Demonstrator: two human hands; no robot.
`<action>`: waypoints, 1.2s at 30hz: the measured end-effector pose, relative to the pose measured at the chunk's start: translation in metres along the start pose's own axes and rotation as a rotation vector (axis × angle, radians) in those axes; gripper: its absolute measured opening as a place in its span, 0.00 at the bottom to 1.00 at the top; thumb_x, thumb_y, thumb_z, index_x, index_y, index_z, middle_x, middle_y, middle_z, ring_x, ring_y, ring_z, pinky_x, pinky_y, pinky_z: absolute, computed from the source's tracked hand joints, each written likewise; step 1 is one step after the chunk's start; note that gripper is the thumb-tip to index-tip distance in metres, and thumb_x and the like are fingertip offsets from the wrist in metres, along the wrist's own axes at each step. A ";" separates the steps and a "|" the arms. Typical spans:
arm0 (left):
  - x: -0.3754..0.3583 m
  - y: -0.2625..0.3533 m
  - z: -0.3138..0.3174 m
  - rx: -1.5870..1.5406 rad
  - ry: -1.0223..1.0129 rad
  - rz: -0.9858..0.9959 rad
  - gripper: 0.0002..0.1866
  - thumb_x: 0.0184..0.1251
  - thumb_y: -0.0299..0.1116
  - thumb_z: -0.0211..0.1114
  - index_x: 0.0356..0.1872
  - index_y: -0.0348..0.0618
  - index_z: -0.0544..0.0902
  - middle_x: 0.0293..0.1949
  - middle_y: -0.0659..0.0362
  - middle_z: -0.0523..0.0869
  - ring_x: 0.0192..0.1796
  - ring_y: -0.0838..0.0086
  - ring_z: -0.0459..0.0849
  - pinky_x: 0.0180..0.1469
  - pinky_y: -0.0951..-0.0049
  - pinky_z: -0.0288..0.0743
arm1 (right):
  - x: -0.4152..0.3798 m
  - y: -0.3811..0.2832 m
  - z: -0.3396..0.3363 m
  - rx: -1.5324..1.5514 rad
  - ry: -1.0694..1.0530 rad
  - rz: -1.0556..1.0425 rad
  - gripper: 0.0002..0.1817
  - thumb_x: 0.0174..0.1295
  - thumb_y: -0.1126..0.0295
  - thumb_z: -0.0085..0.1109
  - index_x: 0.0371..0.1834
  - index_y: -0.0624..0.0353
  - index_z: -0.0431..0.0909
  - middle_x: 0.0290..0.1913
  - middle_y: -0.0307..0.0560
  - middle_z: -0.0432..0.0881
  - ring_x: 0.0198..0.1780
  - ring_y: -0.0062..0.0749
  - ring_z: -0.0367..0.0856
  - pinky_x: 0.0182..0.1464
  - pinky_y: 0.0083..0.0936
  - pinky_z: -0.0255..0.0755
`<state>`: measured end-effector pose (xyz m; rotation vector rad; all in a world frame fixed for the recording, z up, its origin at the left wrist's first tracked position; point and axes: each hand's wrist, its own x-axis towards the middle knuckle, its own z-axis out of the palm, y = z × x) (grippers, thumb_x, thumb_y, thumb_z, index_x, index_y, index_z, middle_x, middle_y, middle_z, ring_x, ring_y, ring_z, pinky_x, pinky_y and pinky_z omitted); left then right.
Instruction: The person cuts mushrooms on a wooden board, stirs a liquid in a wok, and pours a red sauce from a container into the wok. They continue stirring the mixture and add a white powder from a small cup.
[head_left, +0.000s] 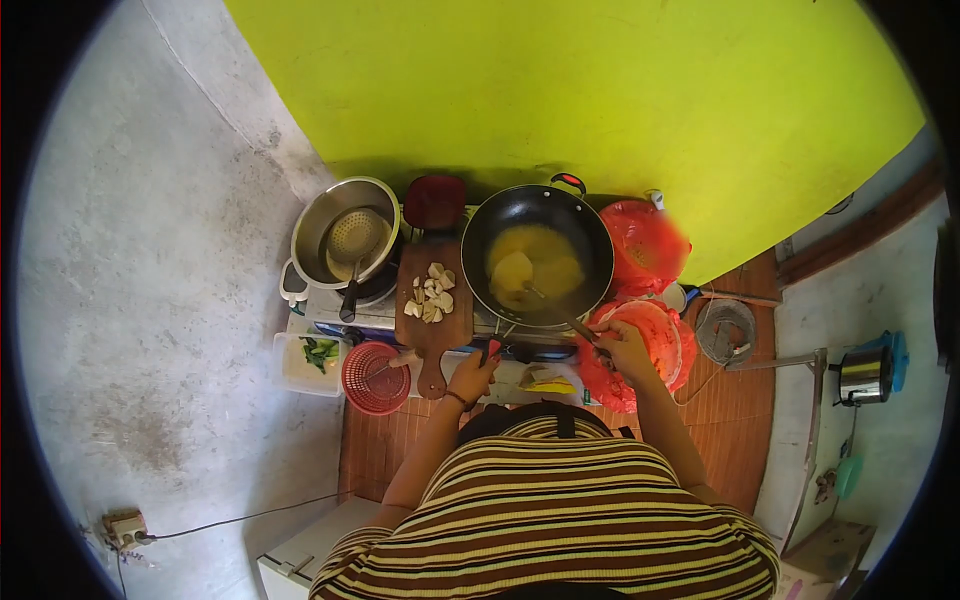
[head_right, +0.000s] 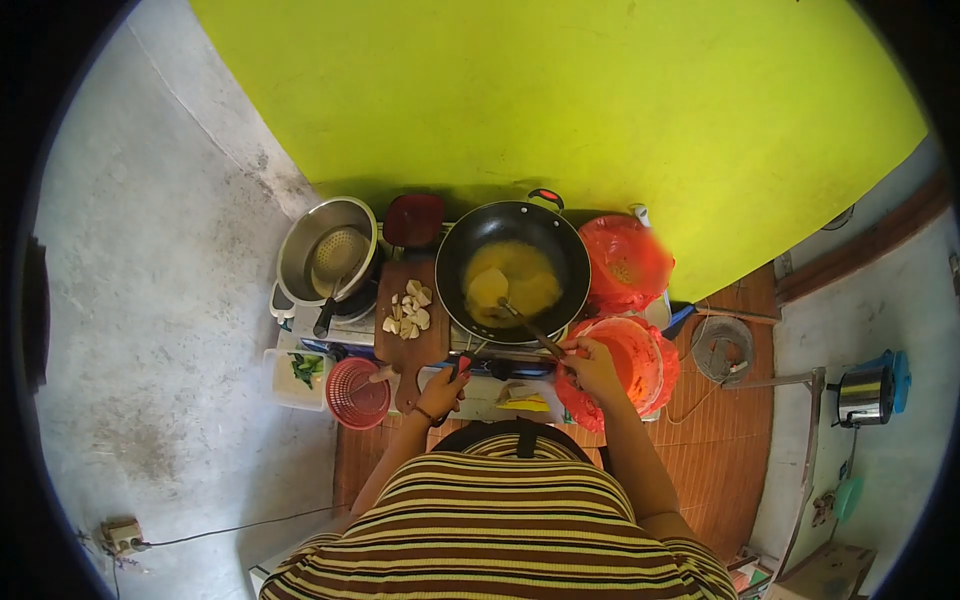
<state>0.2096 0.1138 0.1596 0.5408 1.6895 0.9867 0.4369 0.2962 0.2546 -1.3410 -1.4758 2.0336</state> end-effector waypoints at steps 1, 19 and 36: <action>0.000 0.001 0.000 0.006 0.001 0.000 0.16 0.66 0.43 0.59 0.35 0.37 0.75 0.20 0.58 0.78 0.15 0.76 0.74 0.20 0.75 0.69 | 0.000 -0.002 0.001 -0.009 0.013 -0.018 0.10 0.59 0.77 0.54 0.44 0.64 0.75 0.20 0.40 0.76 0.15 0.16 0.69 0.16 0.12 0.57; -0.004 0.009 0.001 0.007 0.003 -0.019 0.13 0.67 0.42 0.58 0.35 0.40 0.74 0.19 0.61 0.75 0.15 0.78 0.72 0.17 0.77 0.68 | 0.039 0.019 -0.021 -0.612 0.380 -0.423 0.11 0.56 0.73 0.55 0.42 0.60 0.78 0.22 0.46 0.79 0.23 0.23 0.78 0.27 0.22 0.69; 0.001 0.000 -0.001 0.027 0.001 0.013 0.16 0.66 0.44 0.58 0.34 0.38 0.73 0.20 0.58 0.77 0.15 0.75 0.74 0.19 0.74 0.68 | 0.018 0.004 0.006 -0.130 0.058 -0.165 0.14 0.58 0.74 0.57 0.47 0.60 0.76 0.22 0.43 0.79 0.16 0.18 0.69 0.18 0.16 0.59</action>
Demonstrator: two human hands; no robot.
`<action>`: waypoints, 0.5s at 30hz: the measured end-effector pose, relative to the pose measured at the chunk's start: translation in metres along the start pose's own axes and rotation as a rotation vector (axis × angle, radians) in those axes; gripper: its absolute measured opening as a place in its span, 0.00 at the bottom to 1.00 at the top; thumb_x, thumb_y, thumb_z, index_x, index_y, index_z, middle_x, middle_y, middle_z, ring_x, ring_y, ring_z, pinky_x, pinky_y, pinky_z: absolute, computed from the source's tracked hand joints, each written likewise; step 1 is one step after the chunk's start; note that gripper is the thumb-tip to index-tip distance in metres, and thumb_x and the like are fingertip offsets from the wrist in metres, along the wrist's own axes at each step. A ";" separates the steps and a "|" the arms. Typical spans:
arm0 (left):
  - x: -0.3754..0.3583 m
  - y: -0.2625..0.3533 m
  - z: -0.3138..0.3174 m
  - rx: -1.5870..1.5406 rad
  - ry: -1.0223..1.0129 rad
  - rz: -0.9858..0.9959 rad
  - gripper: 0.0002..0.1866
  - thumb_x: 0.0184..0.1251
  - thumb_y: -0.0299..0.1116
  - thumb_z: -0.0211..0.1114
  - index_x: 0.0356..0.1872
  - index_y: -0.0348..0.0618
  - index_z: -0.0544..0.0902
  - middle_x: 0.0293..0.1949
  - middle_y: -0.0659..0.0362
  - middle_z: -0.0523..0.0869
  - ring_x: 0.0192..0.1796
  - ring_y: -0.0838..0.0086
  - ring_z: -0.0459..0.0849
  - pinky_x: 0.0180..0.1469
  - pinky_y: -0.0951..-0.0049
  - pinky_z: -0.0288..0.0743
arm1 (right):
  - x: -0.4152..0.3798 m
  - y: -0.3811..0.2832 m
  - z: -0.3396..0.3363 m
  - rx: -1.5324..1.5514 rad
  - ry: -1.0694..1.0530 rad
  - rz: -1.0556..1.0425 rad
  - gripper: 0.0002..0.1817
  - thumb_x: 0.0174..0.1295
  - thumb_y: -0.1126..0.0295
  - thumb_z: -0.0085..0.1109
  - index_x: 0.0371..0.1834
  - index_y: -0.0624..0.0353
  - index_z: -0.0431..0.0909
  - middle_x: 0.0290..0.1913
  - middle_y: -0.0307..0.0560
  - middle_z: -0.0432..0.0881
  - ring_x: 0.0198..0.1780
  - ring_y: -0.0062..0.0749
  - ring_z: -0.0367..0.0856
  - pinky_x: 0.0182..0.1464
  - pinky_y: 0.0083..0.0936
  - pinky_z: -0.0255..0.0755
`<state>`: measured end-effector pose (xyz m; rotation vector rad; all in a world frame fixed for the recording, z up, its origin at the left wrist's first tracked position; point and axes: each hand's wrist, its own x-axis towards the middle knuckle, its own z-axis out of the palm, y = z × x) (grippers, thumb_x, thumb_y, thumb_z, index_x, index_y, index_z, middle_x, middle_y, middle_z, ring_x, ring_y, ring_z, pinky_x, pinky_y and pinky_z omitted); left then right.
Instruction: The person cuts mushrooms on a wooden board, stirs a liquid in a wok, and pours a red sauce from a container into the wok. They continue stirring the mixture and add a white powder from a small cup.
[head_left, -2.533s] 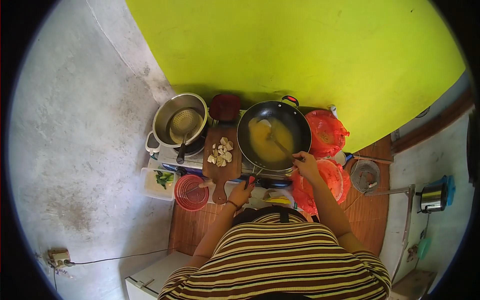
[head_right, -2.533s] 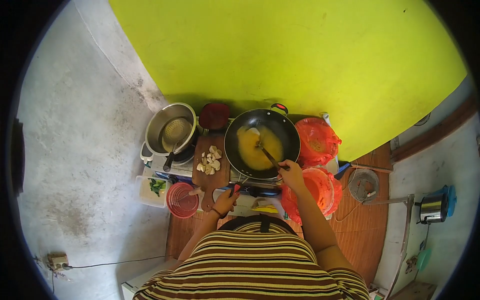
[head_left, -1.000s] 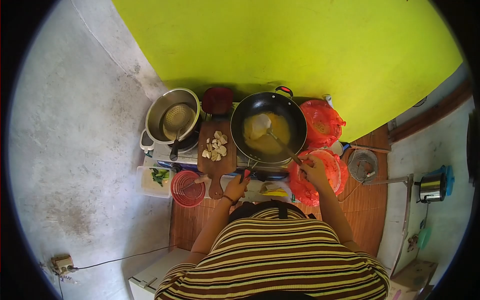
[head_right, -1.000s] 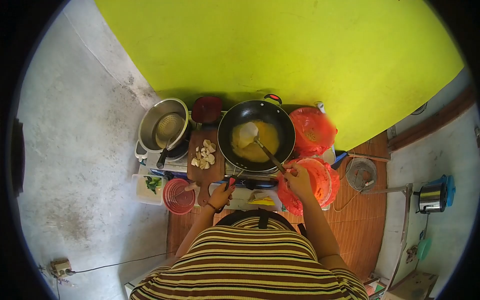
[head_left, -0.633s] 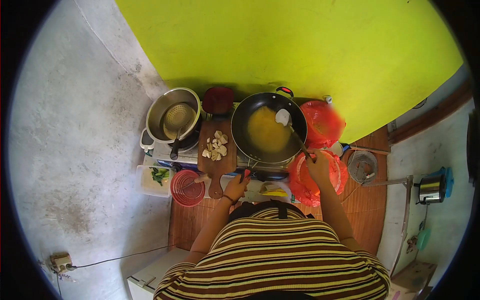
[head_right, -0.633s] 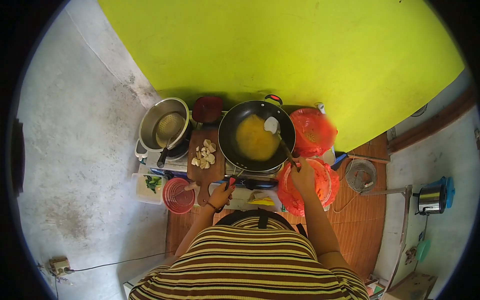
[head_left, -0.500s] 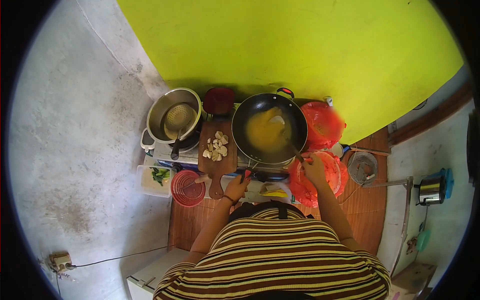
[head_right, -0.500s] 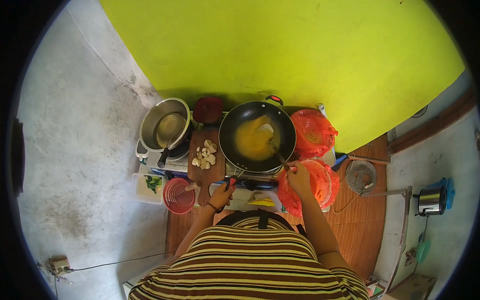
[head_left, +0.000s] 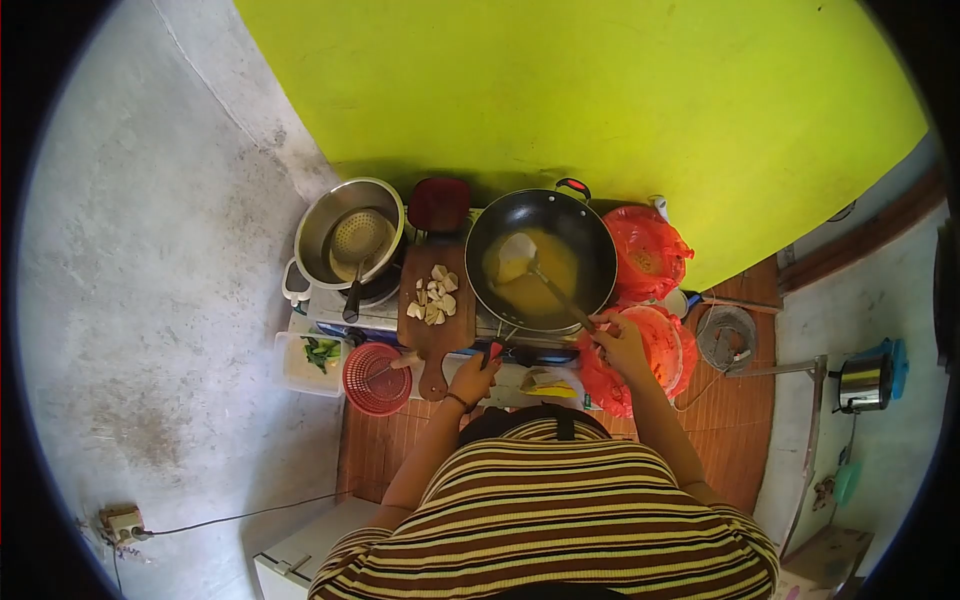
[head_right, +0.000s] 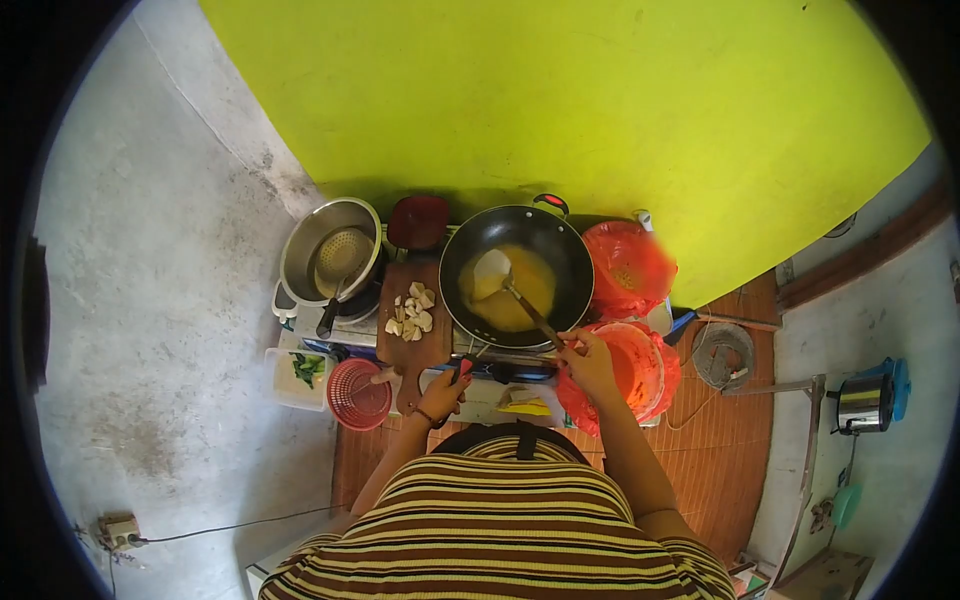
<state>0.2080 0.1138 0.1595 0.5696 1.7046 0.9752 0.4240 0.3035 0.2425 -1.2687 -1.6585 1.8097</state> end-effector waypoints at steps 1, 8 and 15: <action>-0.001 0.001 0.000 0.001 0.000 -0.001 0.16 0.66 0.44 0.58 0.34 0.38 0.73 0.20 0.58 0.77 0.15 0.75 0.74 0.20 0.74 0.68 | 0.003 0.004 -0.003 -0.062 0.021 -0.055 0.14 0.57 0.73 0.57 0.48 0.60 0.76 0.22 0.44 0.80 0.17 0.20 0.71 0.19 0.17 0.61; -0.001 0.001 0.000 -0.019 0.002 -0.007 0.15 0.67 0.43 0.57 0.35 0.38 0.74 0.20 0.58 0.77 0.16 0.76 0.73 0.20 0.75 0.68 | 0.001 -0.007 -0.014 -0.670 0.382 -0.387 0.12 0.55 0.75 0.55 0.43 0.57 0.78 0.18 0.46 0.77 0.20 0.25 0.74 0.25 0.25 0.65; -0.001 0.003 -0.002 -0.027 -0.028 -0.048 0.12 0.68 0.40 0.57 0.36 0.41 0.74 0.21 0.61 0.75 0.18 0.78 0.72 0.19 0.77 0.67 | -0.003 0.019 -0.020 -0.595 0.312 -0.323 0.12 0.56 0.75 0.55 0.44 0.59 0.77 0.17 0.45 0.77 0.18 0.25 0.75 0.23 0.23 0.65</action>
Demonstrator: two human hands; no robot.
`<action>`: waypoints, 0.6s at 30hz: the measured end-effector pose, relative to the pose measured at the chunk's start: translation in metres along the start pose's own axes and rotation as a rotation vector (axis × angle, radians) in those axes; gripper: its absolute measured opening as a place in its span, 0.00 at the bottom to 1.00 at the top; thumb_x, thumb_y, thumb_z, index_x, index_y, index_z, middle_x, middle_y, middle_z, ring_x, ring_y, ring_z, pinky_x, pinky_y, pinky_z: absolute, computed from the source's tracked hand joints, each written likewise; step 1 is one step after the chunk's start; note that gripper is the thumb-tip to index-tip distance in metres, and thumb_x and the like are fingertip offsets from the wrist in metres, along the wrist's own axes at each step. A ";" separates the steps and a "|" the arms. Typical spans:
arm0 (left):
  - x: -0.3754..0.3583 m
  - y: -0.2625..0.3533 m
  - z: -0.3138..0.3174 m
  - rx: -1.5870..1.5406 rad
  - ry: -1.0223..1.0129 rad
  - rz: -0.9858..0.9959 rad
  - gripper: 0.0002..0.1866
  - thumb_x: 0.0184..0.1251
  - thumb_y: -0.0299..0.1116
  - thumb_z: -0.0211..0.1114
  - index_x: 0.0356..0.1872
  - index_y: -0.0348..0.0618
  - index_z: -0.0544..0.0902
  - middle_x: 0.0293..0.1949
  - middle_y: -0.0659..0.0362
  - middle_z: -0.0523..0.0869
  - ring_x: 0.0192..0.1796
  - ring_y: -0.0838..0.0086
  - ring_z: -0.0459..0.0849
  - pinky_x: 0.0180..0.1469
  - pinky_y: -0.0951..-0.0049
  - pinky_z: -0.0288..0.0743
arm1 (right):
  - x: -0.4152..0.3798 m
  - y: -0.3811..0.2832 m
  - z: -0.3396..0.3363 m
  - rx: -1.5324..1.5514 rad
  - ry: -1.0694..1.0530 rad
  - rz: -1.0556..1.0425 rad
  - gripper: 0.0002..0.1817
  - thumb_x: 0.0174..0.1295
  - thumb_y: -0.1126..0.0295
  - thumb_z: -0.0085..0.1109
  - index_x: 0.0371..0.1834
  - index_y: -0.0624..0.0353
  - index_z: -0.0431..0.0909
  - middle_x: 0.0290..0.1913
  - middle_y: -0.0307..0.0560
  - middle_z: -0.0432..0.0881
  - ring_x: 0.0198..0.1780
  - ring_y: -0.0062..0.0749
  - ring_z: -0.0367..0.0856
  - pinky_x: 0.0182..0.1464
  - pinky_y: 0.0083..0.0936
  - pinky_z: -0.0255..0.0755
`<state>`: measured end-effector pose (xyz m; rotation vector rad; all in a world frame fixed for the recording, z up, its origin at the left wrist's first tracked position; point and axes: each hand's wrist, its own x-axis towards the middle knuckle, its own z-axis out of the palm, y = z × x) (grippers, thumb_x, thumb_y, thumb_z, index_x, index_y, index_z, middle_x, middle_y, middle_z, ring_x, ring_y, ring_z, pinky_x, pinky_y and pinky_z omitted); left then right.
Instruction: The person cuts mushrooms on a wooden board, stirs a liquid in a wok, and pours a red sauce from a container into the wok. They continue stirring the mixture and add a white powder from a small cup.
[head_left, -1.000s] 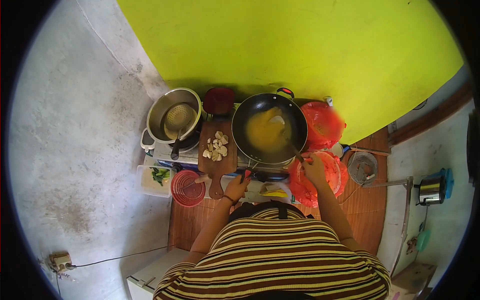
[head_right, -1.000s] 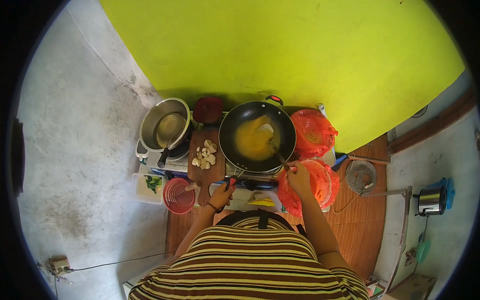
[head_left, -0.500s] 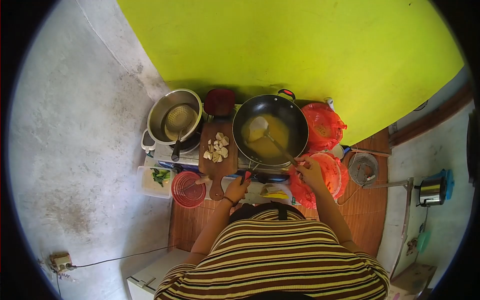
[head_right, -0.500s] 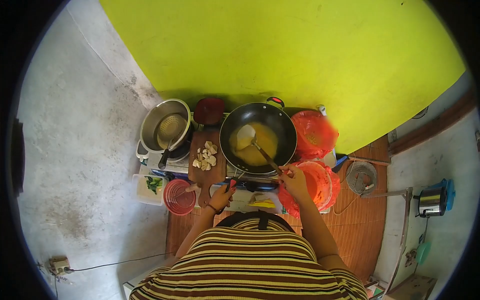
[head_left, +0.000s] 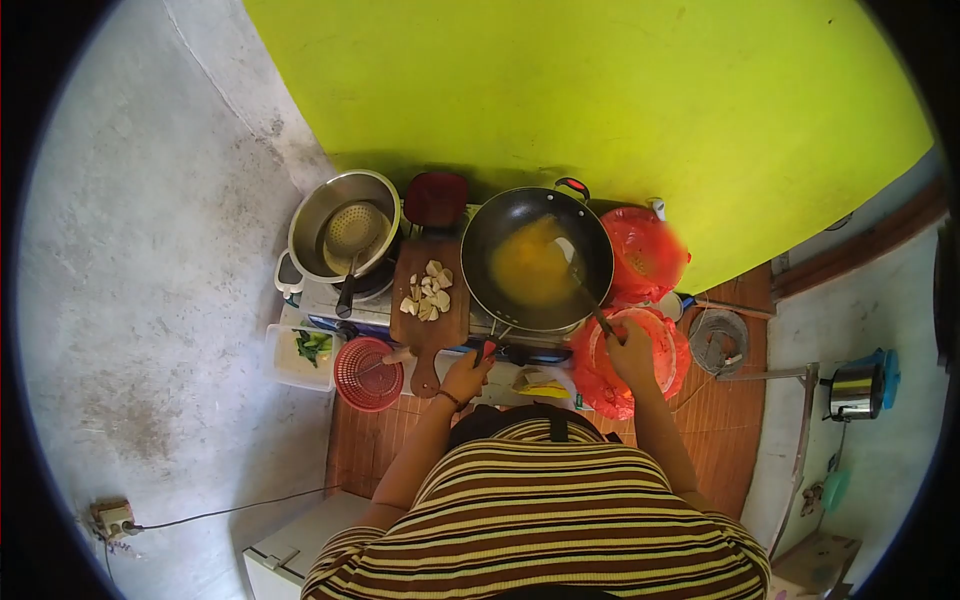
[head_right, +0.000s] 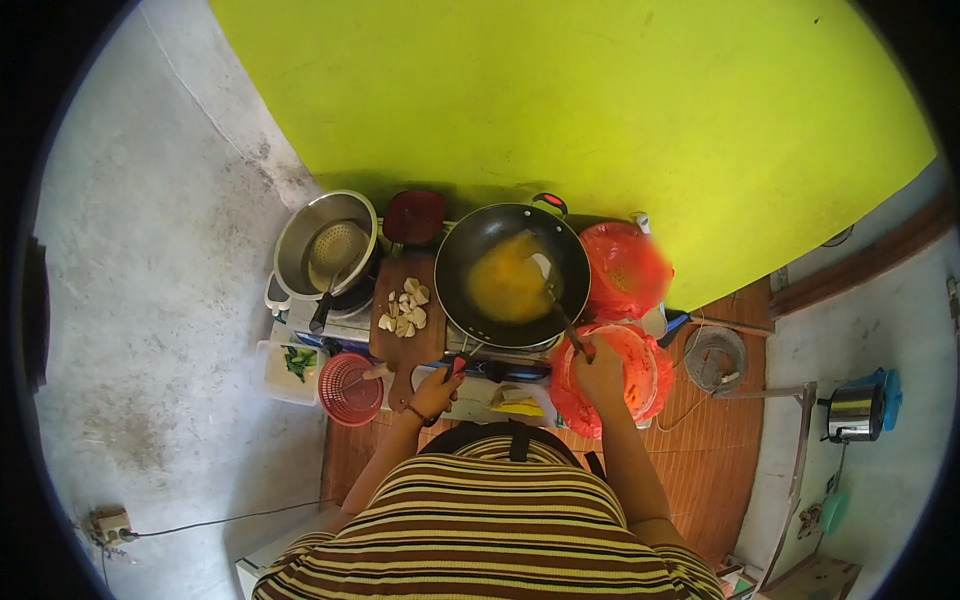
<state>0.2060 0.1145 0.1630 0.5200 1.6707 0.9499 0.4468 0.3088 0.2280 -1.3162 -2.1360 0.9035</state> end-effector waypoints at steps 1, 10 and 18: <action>0.001 -0.001 0.000 -0.013 -0.010 -0.005 0.11 0.68 0.39 0.58 0.37 0.42 0.73 0.21 0.61 0.75 0.18 0.79 0.72 0.19 0.78 0.67 | -0.002 0.004 0.004 0.029 -0.009 -0.015 0.12 0.56 0.76 0.54 0.44 0.60 0.77 0.17 0.44 0.77 0.17 0.24 0.74 0.22 0.22 0.65; 0.006 -0.004 -0.002 -0.020 -0.018 -0.020 0.13 0.67 0.40 0.57 0.35 0.39 0.73 0.21 0.60 0.75 0.18 0.78 0.72 0.19 0.76 0.67 | -0.012 -0.036 0.003 0.783 -0.435 0.553 0.11 0.60 0.77 0.53 0.46 0.60 0.75 0.21 0.41 0.78 0.16 0.17 0.70 0.17 0.12 0.58; 0.010 -0.011 -0.002 -0.091 -0.046 -0.025 0.09 0.68 0.37 0.58 0.37 0.42 0.73 0.23 0.62 0.75 0.20 0.80 0.73 0.20 0.79 0.69 | -0.007 -0.049 0.006 0.641 -0.382 0.407 0.12 0.59 0.76 0.55 0.47 0.61 0.76 0.19 0.40 0.78 0.17 0.17 0.71 0.19 0.14 0.60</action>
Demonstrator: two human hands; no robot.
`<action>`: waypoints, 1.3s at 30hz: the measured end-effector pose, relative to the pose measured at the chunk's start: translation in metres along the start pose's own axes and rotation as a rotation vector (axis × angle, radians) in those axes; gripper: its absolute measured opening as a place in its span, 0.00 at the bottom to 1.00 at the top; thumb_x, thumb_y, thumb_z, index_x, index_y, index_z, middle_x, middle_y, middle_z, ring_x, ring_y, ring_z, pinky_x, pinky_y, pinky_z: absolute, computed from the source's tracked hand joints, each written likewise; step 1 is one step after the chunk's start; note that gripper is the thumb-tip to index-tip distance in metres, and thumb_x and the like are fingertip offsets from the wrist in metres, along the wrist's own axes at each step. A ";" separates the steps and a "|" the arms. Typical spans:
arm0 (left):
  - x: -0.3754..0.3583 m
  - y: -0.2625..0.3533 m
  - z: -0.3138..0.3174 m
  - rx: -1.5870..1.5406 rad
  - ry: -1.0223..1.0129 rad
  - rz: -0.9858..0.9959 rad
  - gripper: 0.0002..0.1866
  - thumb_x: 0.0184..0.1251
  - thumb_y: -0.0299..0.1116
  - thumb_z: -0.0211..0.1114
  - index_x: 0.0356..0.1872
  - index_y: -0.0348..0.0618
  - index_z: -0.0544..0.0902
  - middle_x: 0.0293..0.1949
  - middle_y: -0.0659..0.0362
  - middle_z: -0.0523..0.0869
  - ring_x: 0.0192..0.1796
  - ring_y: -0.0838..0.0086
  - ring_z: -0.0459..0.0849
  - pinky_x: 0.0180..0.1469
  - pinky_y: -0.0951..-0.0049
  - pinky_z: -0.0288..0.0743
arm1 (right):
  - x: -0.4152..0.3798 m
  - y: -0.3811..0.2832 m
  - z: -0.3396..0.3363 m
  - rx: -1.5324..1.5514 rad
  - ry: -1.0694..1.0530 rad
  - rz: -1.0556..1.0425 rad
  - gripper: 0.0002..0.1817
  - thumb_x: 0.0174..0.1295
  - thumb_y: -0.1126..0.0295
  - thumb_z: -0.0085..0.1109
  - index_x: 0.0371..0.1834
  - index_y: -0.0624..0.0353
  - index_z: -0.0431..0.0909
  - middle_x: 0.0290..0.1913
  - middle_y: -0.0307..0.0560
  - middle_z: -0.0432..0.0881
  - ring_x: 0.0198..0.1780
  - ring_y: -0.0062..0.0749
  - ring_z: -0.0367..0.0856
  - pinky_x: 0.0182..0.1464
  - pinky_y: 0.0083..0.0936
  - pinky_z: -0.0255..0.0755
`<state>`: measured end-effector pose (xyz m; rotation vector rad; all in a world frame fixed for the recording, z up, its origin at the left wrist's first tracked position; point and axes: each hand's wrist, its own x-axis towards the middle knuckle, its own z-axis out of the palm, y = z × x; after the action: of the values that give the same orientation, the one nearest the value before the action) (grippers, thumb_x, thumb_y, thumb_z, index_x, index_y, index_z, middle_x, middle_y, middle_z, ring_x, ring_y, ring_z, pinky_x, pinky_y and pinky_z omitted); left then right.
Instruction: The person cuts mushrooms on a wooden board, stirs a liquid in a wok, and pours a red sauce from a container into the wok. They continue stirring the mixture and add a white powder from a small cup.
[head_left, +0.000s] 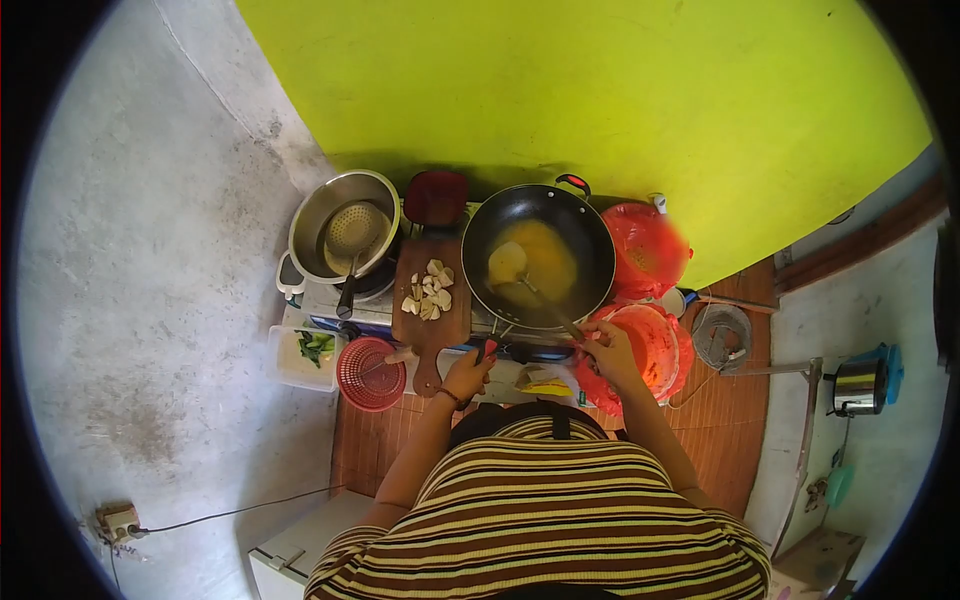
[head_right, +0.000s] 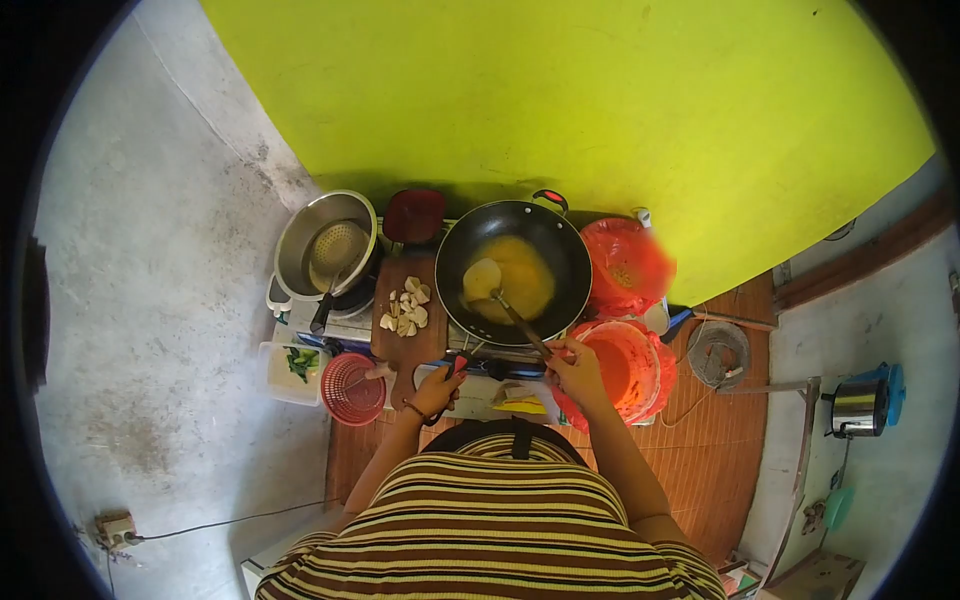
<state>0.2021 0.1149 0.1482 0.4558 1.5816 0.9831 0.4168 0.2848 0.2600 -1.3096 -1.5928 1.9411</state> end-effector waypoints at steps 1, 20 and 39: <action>0.000 0.000 0.000 -0.015 -0.004 0.005 0.09 0.68 0.37 0.58 0.37 0.42 0.73 0.24 0.62 0.76 0.20 0.80 0.75 0.20 0.78 0.70 | 0.001 -0.002 0.000 -0.055 0.022 -0.026 0.12 0.58 0.75 0.56 0.47 0.61 0.76 0.19 0.40 0.78 0.17 0.18 0.72 0.20 0.15 0.61; -0.002 0.007 0.001 -0.147 -0.063 -0.027 0.10 0.68 0.38 0.58 0.36 0.43 0.72 0.19 0.62 0.74 0.14 0.78 0.72 0.17 0.77 0.66 | 0.063 0.017 -0.002 -0.464 0.216 -0.312 0.12 0.54 0.76 0.58 0.43 0.61 0.75 0.24 0.49 0.79 0.24 0.31 0.77 0.29 0.27 0.69; 0.000 0.006 -0.001 -0.123 -0.056 -0.053 0.09 0.67 0.37 0.59 0.36 0.43 0.71 0.20 0.62 0.74 0.15 0.78 0.70 0.17 0.76 0.66 | 0.037 0.024 -0.023 -0.424 0.199 -0.351 0.15 0.53 0.74 0.59 0.46 0.57 0.77 0.23 0.45 0.80 0.23 0.28 0.77 0.26 0.24 0.68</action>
<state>0.1998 0.1181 0.1531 0.3517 1.4665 1.0119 0.4225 0.3173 0.2226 -1.2149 -2.0355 1.2723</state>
